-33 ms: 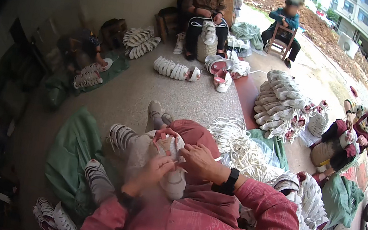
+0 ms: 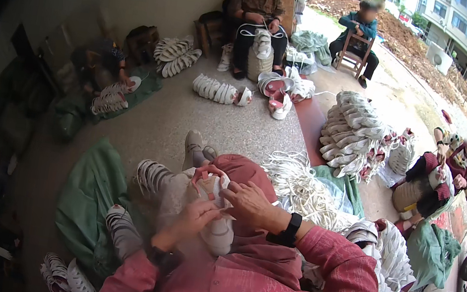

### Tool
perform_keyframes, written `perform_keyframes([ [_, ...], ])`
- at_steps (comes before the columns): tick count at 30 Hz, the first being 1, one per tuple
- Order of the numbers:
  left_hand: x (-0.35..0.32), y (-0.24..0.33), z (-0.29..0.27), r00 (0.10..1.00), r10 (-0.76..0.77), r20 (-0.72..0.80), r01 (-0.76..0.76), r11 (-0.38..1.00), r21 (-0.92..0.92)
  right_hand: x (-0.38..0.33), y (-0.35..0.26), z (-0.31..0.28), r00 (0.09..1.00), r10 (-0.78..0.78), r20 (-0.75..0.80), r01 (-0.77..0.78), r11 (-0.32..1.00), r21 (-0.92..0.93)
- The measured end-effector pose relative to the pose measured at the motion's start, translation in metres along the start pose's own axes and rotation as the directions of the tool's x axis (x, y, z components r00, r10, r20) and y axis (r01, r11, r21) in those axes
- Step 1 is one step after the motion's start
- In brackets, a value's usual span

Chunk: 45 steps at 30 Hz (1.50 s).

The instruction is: The person sits on the floor and threads a white shoelace through the eyelets of a white sneaker. They repeatedly pull the lace ends to tighten the lacing and adjust the fit, working on a single shoe throughout the clip.

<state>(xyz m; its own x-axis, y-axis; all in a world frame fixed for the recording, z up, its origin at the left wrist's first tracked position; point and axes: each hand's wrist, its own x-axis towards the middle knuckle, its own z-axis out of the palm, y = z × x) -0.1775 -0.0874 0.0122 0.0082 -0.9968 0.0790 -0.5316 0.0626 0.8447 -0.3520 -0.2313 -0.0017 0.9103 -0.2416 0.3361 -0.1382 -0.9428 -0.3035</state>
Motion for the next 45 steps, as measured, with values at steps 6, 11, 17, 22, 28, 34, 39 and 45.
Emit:
perform_keyframes([
  [6, 0.01, 0.005, -0.017, 0.959, 0.282, 0.018, -0.275, 0.914, 0.3, 0.02, 0.009, -0.004, 0.945, -0.173, 0.278, 0.192, 0.981, -0.041],
  [11, 0.01, -0.011, -0.012, 0.948, 0.316, 0.049, -0.316, 0.903, 0.291, 0.019, 0.016, 0.011, 0.943, -0.23, 0.242, 0.264, 0.958, -0.116],
  [17, 0.014, 0.003, -0.008, 0.998, 0.062, 0.009, -0.062, 0.99, 0.123, -0.002, 0.021, 0.015, 0.96, -0.27, 0.072, 0.279, 0.943, -0.182],
  [22, 0.022, -0.03, -0.013, 0.99, -0.132, -0.057, 0.112, 0.956, -0.272, 0.0, 0.002, 0.009, 0.977, -0.187, 0.101, 0.206, 0.948, -0.242],
  [28, 0.002, -0.033, -0.002, 0.961, -0.228, -0.155, 0.146, 0.898, -0.415, 0.016, -0.006, 0.002, 0.955, 0.124, 0.269, -0.131, 0.991, 0.01],
  [34, -0.033, 0.009, 0.017, 0.914, 0.395, 0.096, -0.393, 0.798, 0.456, 0.018, 0.002, 0.023, 0.917, 0.345, 0.201, -0.392, 0.871, 0.295],
  [39, -0.033, -0.005, 0.024, 0.943, 0.292, 0.16, -0.332, 0.849, 0.41, 0.003, -0.003, 0.031, 0.995, 0.096, 0.039, -0.103, 0.884, 0.456],
  [45, -0.034, -0.006, 0.024, 0.945, 0.228, 0.236, -0.319, 0.805, 0.499, 0.012, -0.024, 0.028, 0.992, 0.016, 0.125, -0.061, 0.928, 0.368],
])
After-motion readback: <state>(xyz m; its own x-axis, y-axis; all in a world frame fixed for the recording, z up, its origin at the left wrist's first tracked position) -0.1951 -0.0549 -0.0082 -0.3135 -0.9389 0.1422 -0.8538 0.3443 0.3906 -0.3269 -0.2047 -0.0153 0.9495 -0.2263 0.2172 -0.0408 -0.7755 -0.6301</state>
